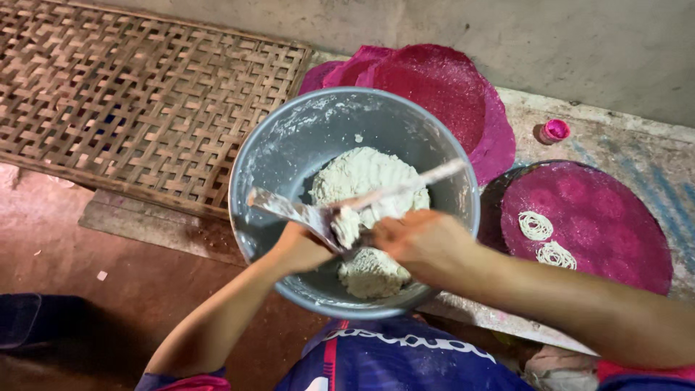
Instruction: The person presses dough through a hand-held extruder press over a tray, squeezing out thin noodle strands into round nests. They reload the press with dough from a large basin, wipe the press clean, and place finished noodle nests onto round trays, filling several trays.
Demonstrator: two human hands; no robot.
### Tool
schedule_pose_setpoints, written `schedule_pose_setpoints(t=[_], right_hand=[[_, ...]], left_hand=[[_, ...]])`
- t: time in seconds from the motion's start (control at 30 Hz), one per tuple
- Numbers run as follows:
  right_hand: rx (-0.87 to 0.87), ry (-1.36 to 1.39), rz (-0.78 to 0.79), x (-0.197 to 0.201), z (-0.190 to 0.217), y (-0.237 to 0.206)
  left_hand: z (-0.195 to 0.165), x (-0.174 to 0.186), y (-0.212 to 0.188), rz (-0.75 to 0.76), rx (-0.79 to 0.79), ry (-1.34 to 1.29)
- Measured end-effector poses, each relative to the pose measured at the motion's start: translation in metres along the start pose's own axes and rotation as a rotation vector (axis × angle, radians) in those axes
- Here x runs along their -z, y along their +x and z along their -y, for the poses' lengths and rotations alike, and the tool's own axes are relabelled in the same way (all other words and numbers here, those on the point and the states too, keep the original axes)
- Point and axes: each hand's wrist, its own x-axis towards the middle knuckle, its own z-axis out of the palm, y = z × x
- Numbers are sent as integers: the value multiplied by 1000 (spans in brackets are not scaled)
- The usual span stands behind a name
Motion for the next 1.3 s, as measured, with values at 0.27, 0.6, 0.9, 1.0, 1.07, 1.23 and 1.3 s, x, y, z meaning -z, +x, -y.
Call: schedule_pose_setpoints(t=[0.27,0.6,0.9,1.0,1.07,1.23,1.3], right_hand=[[-219,0,183,28,-39,-31],[-152,-179,238,72,-15,-12],[-23,-205,131,-39,8,12],[-86,-60,86,-11,-5,-8],[-295,41,145,30,-17,-23],[-278,31,104,70,-8,13],[-206,-28,67,67,2,24]], left_hand=[[-13,20,-2,-41,-172,256],[-11,28,-1,-124,-117,411],[13,-1,4,20,-104,-181],[8,12,2,-54,-10,194],[-1,28,-3,-176,-9,572],[-22,39,-5,-181,-17,693],[-22,32,-1,-266,-268,679]])
